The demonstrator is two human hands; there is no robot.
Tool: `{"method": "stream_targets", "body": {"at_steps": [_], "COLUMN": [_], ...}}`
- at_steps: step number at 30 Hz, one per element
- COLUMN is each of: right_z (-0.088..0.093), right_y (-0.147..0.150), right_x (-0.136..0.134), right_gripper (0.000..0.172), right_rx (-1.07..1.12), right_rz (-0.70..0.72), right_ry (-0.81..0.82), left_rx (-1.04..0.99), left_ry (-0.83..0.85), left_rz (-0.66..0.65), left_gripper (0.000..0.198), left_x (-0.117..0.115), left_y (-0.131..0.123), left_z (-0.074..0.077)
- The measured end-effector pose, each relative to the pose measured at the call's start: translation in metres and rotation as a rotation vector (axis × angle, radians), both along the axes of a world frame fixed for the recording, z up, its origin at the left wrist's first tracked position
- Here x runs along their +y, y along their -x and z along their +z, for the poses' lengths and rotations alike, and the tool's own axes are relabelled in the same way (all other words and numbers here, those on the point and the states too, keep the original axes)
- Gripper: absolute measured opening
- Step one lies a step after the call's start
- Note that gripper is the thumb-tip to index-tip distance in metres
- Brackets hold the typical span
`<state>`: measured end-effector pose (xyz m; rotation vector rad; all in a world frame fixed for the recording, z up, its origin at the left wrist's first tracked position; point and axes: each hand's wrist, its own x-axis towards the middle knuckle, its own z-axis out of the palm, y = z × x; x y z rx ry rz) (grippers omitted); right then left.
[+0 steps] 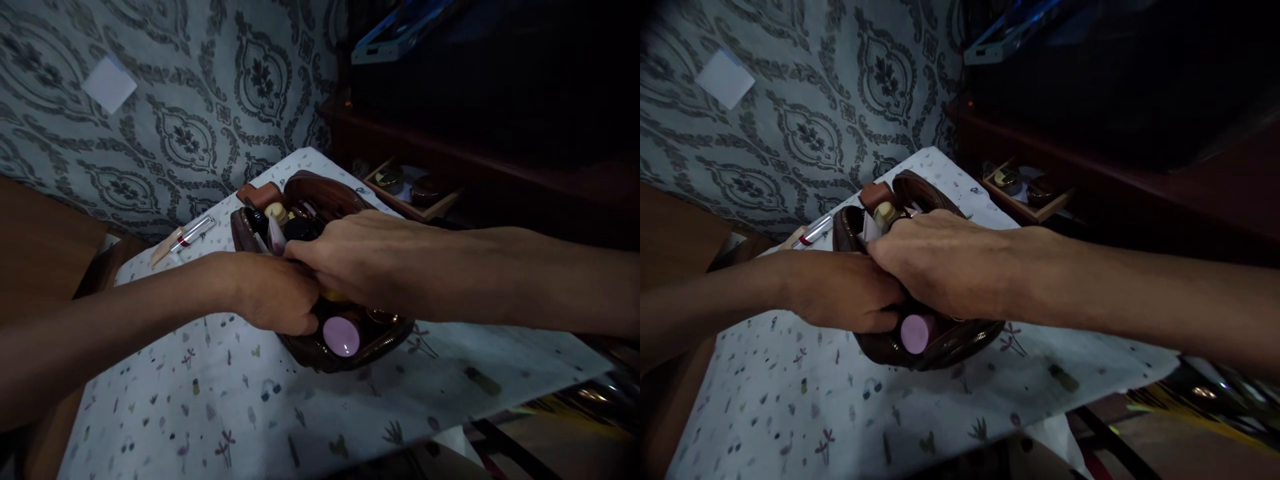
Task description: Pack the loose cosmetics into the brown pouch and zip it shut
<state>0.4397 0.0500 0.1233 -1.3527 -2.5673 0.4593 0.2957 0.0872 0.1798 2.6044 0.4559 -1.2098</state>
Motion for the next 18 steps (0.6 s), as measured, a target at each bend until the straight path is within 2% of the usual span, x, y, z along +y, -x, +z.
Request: {"method": "stream_targets", "body": {"at_steps": [4, 7, 13, 16, 18], "right_z": [-0.004, -0.007, -0.001, 0.007, 0.011], "right_y": [0.001, 0.002, 0.006, 0.006, 0.006], "right_x": [0.002, 0.002, 0.001, -0.002, -0.004], "right_gripper": [0.013, 0.02, 0.04, 0.041, 0.04], "right_rx": [-0.013, 0.001, -0.015, -0.012, -0.01], "right_rz": [-0.001, 0.012, -0.031, -0.026, -0.038], "right_ry": [-0.036, -0.095, -0.103, -0.062, -0.043], "left_rx": [0.207, 0.296, 0.225, 0.171, 0.15], "left_ry": [-0.049, -0.038, -0.084, -0.13, -0.136], "left_rz": [-0.01, -0.057, -0.104, -0.1, -0.051], "left_gripper": [0.032, 0.037, 0.029, 0.025, 0.024], "left_x": [-0.005, -0.006, -0.005, -0.007, -0.008], "left_y": [-0.014, -0.019, -0.018, -0.015, -0.013], "left_z": [0.004, 0.003, 0.003, 0.007, 0.011]}}
